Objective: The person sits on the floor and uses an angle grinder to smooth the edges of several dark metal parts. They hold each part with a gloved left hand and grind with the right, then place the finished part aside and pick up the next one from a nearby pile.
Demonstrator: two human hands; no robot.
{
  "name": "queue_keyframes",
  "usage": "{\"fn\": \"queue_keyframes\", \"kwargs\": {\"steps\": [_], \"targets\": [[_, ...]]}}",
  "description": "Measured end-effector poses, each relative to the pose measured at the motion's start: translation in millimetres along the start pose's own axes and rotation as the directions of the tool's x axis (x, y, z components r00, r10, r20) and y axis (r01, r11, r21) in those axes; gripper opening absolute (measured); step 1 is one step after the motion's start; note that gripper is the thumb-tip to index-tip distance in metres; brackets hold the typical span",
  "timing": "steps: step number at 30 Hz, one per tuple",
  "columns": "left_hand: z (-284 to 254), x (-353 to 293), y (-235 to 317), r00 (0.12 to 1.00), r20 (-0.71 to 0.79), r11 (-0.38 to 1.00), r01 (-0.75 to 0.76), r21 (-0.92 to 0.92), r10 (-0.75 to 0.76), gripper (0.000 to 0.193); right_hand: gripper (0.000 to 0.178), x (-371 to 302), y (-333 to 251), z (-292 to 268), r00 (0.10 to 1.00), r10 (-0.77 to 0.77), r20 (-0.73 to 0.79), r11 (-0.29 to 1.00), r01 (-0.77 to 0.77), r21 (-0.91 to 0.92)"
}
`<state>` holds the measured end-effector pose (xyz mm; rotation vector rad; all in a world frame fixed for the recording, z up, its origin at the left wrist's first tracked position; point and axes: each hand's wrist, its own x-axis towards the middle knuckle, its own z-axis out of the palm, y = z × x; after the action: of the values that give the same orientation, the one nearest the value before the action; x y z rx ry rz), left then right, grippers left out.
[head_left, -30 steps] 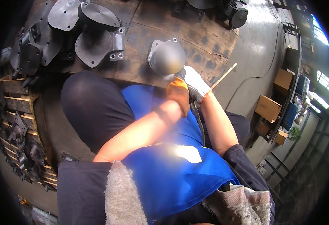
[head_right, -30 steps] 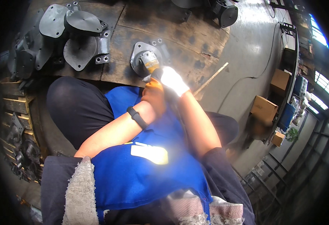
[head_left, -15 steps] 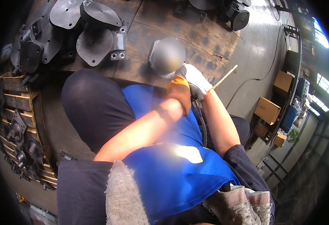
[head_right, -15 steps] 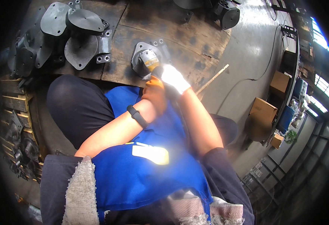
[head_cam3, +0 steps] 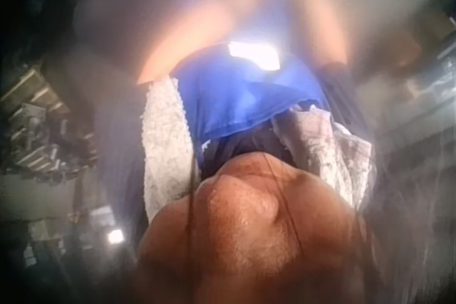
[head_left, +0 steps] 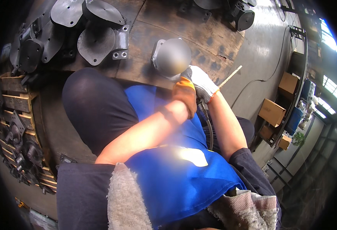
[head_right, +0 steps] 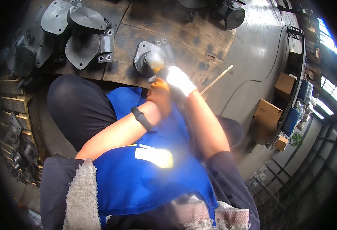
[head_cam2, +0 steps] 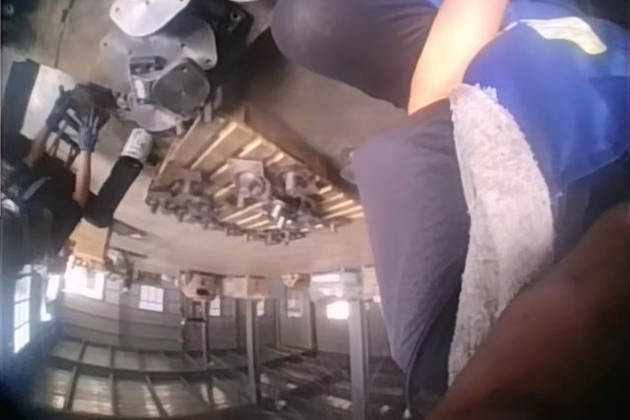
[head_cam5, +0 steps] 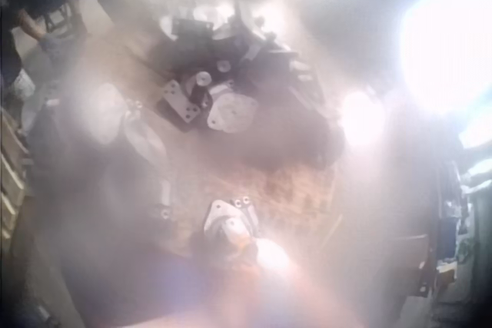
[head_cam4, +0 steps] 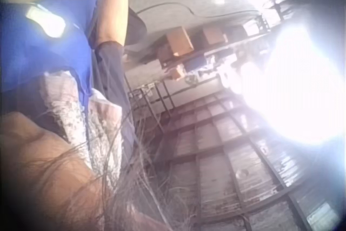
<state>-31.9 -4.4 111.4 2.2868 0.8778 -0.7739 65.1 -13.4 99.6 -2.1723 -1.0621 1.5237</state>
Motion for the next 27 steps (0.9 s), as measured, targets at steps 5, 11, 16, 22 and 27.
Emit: {"fn": "queue_keyframes", "kwargs": {"steps": [5,11,16,22,27], "targets": [[-3,4,-2,0.999,0.053,0.996,-0.004,-0.092,0.009,0.033,0.03,6,9,0,0.997,-0.063,0.045,0.994,0.066,-0.092],[-1,0,-1,0.998,0.062,0.999,-0.003,-0.049,0.006,0.037,0.03,1,-1,-3,0.998,-0.041,0.037,0.993,0.045,-0.106],[3,-5,1,1.0,-0.017,1.0,0.017,-0.004,-0.017,0.041,0.03,5,-2,-1,0.999,0.029,0.044,0.998,-0.027,-0.063],[4,2,0,0.999,0.054,0.995,0.005,-0.096,0.001,0.043,0.033,-3,-9,1,0.998,0.041,0.056,0.991,-0.048,0.124],[12,15,-2,0.997,0.071,0.982,-0.004,-0.188,0.018,0.041,0.034,6,0,-2,0.995,-0.061,0.077,0.993,0.068,-0.093]]}}
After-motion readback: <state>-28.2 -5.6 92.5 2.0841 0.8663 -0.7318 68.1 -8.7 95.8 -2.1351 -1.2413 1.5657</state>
